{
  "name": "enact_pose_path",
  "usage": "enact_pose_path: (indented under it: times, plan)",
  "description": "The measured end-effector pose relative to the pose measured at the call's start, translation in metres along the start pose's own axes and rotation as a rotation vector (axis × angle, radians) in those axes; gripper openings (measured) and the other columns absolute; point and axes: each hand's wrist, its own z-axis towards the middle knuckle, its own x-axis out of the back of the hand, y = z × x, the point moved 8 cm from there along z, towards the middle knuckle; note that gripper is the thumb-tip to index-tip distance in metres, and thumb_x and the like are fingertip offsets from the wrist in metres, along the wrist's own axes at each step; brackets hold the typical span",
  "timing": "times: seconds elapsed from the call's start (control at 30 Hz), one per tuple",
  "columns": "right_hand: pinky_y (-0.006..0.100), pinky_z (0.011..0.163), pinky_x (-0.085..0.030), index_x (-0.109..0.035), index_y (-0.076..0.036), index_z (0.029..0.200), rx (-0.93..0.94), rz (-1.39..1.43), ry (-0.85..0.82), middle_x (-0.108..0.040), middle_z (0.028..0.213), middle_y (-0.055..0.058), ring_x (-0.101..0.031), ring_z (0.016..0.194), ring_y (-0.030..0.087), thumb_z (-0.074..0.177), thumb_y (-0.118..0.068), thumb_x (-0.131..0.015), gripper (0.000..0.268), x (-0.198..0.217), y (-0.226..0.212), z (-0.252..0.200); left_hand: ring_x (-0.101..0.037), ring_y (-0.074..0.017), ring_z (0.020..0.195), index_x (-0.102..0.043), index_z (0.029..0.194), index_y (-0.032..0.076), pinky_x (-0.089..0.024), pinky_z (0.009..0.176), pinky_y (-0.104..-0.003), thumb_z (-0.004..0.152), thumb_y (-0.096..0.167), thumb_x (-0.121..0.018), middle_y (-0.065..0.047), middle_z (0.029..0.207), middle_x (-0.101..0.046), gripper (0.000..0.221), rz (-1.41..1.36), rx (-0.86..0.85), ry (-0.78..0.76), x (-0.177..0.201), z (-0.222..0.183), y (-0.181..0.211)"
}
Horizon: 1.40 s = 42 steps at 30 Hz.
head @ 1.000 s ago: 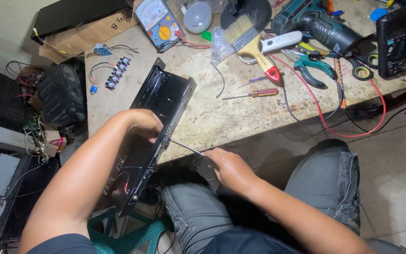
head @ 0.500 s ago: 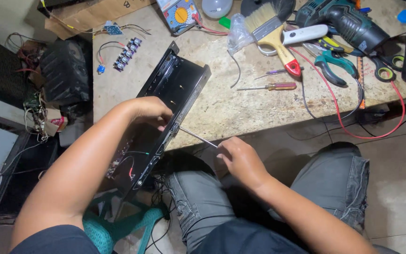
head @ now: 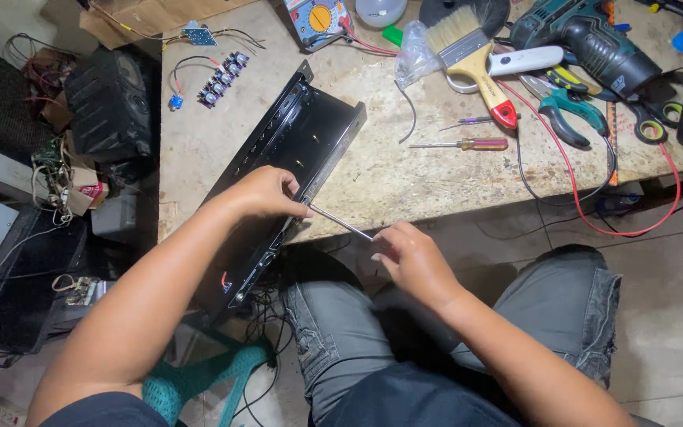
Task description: Repairing an electronic device by connecting internal wires and using a screwdriver on a workbench
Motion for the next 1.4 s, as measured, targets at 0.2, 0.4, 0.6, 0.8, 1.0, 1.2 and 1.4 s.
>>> enact_pose_path:
  times: [0.2, 0.4, 0.6, 0.8, 1.0, 1.2, 1.4]
  plan:
    - [0.041, 0.081, -0.062, -0.073, -0.016, 0.112, -0.099, 0.082, -0.058, -0.071, 0.096, 0.007, -0.074, 0.093, 0.032, 0.078, -0.006, -0.077, 0.036, 0.002, -0.006, -0.002, -0.076, -0.0284, 0.085, -0.077, 0.086, 0.008, -0.060, 0.077, -0.039, 0.066, 0.051, -0.087, -0.009, 0.077, -0.075, 0.048, 0.112, -0.024, 0.177, -0.020, 0.011, -0.019]
    - [0.043, 0.083, -0.063, -0.070, -0.018, 0.118, -0.102, 0.054, -0.077, -0.072, 0.100, 0.006, -0.075, 0.096, 0.033, 0.081, -0.014, -0.080, 0.039, -0.011, -0.005, -0.009, -0.071, -0.0398, 0.108, -0.072, 0.116, -0.006, -0.060, 0.090, -0.047, 0.080, 0.042, -0.072, -0.025, 0.114, -0.069, 0.059, 0.344, -0.067, 0.022, -0.022, 0.007, 0.010]
    - [0.046, 0.078, -0.063, -0.065, -0.024, 0.122, -0.032, -0.067, -0.092, -0.070, 0.104, 0.002, -0.074, 0.094, 0.033, 0.091, -0.013, -0.064, 0.033, 0.000, -0.024, -0.012, -0.067, -0.0431, 0.118, -0.066, 0.128, -0.010, -0.058, 0.097, -0.049, 0.084, 0.043, -0.069, -0.028, 0.123, -0.065, 0.069, 0.359, -0.066, -0.087, -0.013, -0.004, 0.027]
    - [0.045, 0.080, -0.063, -0.062, -0.019, 0.123, -0.095, -0.037, -0.071, -0.068, 0.107, 0.004, -0.073, 0.098, 0.033, 0.086, -0.024, -0.074, 0.040, 0.001, -0.012, -0.007, -0.069, -0.0412, 0.117, -0.066, 0.127, -0.011, -0.058, 0.097, -0.048, 0.083, 0.040, -0.071, -0.029, 0.122, -0.067, 0.068, 0.394, -0.099, -0.097, -0.012, -0.001, 0.031]
    - [0.043, 0.083, -0.062, -0.060, -0.017, 0.116, -0.171, -0.050, -0.134, -0.060, 0.099, 0.005, -0.071, 0.098, 0.035, 0.081, -0.017, -0.077, 0.039, -0.007, 0.000, -0.007, -0.069, -0.0410, 0.116, -0.065, 0.127, -0.012, -0.059, 0.098, -0.047, 0.078, 0.035, -0.080, -0.029, 0.120, -0.068, 0.070, 0.421, -0.129, -0.070, -0.011, -0.016, 0.043]
    - [0.045, 0.081, -0.060, -0.065, -0.025, 0.113, -0.263, -0.040, -0.129, -0.076, 0.098, 0.000, -0.074, 0.097, 0.029, 0.092, -0.028, -0.070, 0.022, 0.019, -0.005, -0.014, -0.068, -0.0386, 0.118, -0.059, 0.134, -0.012, -0.058, 0.099, -0.043, 0.079, 0.032, -0.081, -0.026, 0.124, -0.066, 0.074, 0.317, -0.116, -0.007, -0.014, -0.013, 0.030]
    - [0.052, 0.088, -0.059, -0.063, -0.017, 0.125, -0.196, 0.065, -0.066, -0.077, 0.106, 0.014, -0.072, 0.104, 0.040, 0.082, -0.020, -0.080, 0.047, 0.029, -0.021, -0.010, -0.071, -0.0429, 0.103, -0.068, 0.121, -0.010, -0.060, 0.089, -0.047, 0.075, 0.030, -0.083, -0.025, 0.107, -0.070, 0.063, 0.283, -0.223, 0.163, -0.012, -0.017, 0.025]
